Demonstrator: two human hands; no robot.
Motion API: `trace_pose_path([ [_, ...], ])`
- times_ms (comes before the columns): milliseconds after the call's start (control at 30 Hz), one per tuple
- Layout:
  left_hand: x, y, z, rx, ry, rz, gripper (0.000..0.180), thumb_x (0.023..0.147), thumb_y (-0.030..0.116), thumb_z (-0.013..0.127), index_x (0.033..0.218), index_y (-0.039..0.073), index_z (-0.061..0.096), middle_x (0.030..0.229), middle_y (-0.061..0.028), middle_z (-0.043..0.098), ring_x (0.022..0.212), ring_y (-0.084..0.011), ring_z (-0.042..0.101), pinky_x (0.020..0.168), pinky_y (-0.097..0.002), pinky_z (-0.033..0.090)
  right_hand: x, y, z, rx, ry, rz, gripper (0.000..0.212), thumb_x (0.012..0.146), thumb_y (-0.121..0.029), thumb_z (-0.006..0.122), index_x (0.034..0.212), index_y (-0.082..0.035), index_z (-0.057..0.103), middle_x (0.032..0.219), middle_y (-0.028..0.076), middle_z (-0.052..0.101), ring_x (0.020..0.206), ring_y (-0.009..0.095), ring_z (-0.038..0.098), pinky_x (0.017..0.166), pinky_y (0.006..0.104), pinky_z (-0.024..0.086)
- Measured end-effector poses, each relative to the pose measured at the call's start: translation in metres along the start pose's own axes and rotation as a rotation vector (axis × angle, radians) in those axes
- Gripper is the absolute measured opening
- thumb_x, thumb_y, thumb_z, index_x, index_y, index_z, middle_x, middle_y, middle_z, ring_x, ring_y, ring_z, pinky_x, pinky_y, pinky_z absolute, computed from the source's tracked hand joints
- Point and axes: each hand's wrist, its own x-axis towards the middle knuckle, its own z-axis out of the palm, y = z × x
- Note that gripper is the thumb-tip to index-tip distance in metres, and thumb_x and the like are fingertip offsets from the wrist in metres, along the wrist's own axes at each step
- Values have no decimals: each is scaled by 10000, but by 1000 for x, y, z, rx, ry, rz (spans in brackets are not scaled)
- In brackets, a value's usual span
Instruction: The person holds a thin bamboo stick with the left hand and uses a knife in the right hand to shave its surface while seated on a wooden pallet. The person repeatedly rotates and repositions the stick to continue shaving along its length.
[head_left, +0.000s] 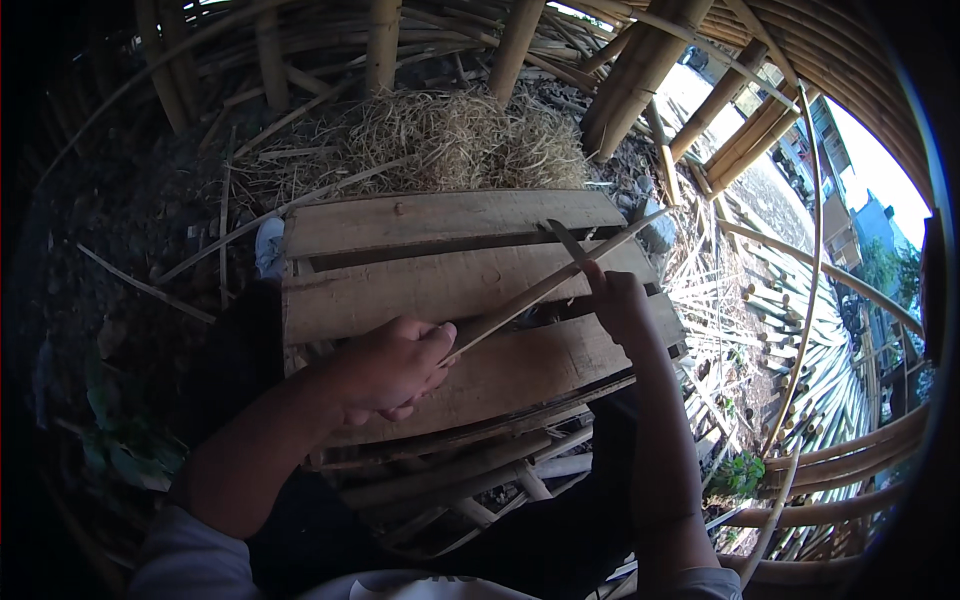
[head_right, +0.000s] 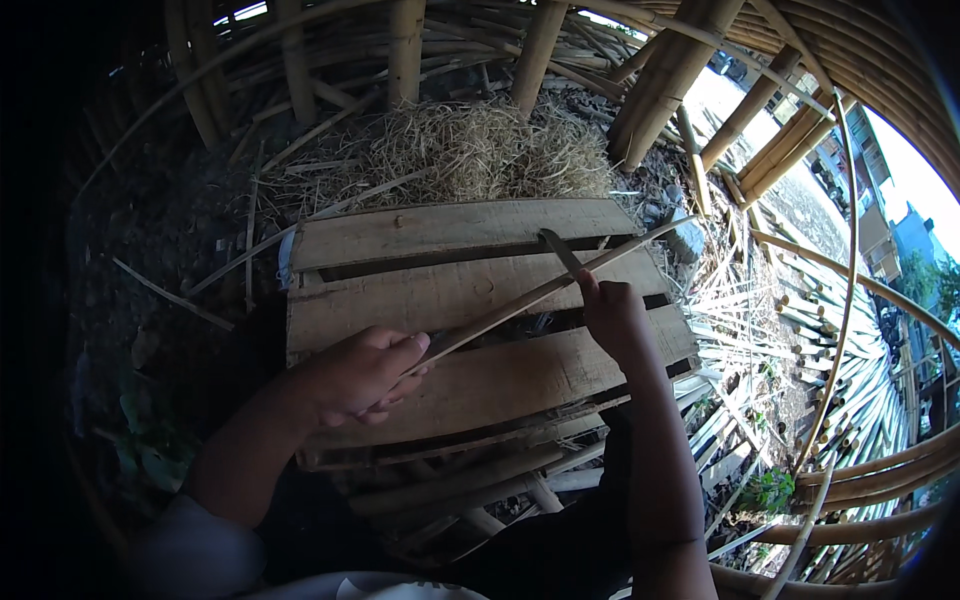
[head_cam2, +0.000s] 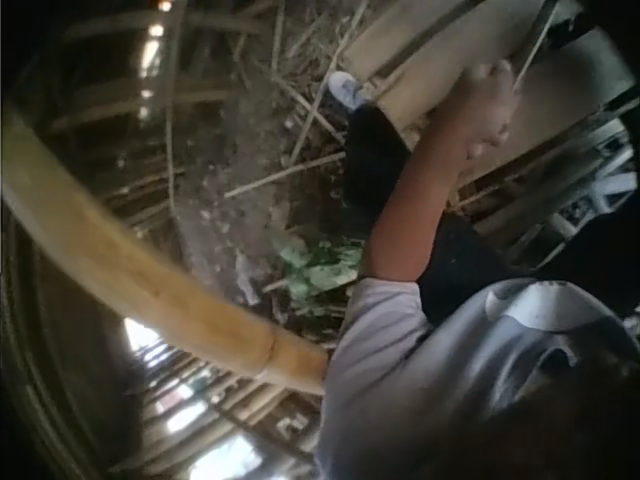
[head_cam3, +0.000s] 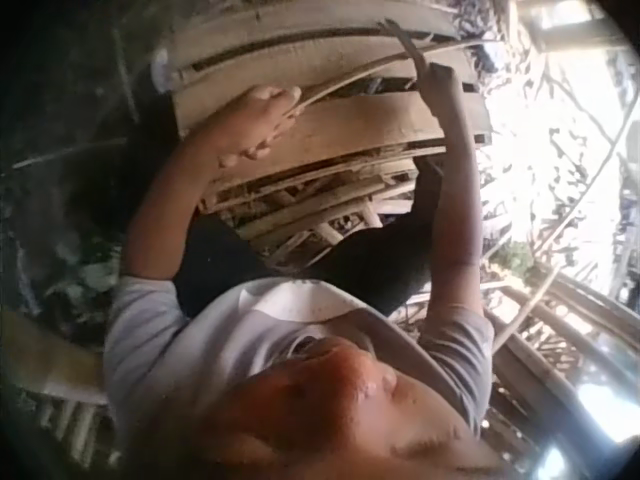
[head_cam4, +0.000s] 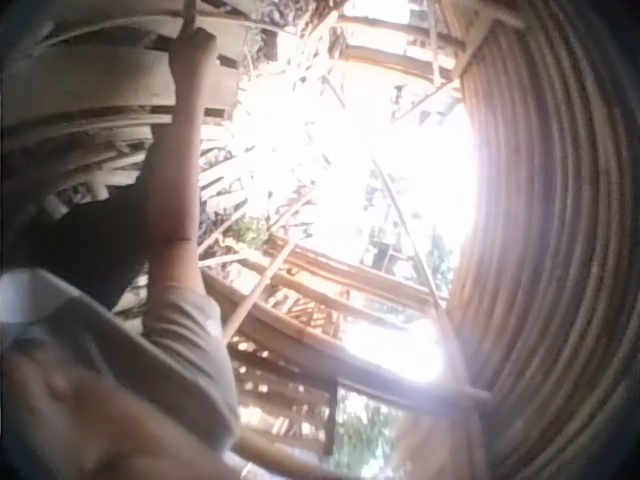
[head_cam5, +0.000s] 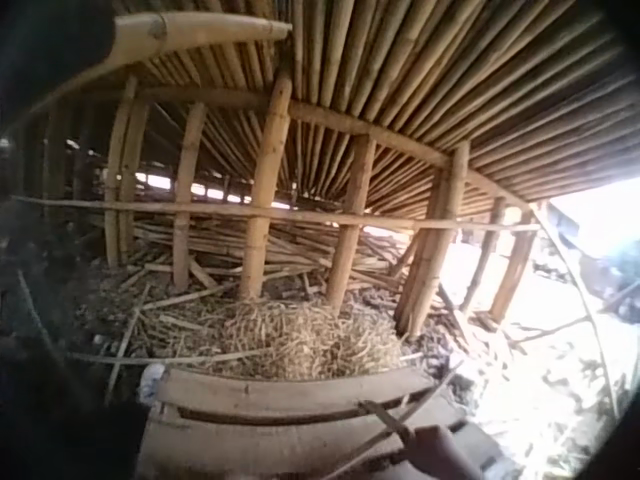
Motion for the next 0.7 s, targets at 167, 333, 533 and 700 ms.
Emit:
trace_pose_path([
  [167, 1, 3, 4, 59, 34, -54, 377, 1119, 380, 379, 944, 71, 504, 594, 44, 382, 459, -47, 294, 396, -222, 260, -6, 15, 15, -48, 93, -60, 684, 1059, -511, 508, 769, 89, 663, 566, 219, 585, 497, 302, 594, 525, 454, 477],
  [333, 6, -2, 1, -9, -7, -43, 377, 1120, 390, 375, 930, 87, 492, 604, 57, 379, 467, -41, 287, 402, -216, 254, -15, -21, 6, 90, -54, 148, 719, 1056, -564, 485, 728, 60, 631, 539, 140, 541, 460, 193, 529, 470, 390, 441],
  [533, 7, 1, 4, -59, -51, -31, 360, 1121, 381, 375, 928, 100, 491, 596, 61, 374, 479, -37, 291, 403, -213, 245, -1, 5, 0, 69, 27, 70, 649, 1058, -498, 519, 804, 78, 675, 614, 242, 618, 555, 360, 619, 607, 497, 499],
  [700, 6, -1, 1, -81, -48, -45, 362, 1122, 380, 368, 943, 97, 505, 592, 63, 371, 480, -37, 290, 408, -211, 243, -3, 9, 12, 68, 55, -10, 623, 1064, -451, 516, 787, 88, 659, 647, 277, 613, 623, 480, 606, 630, 518, 495],
])
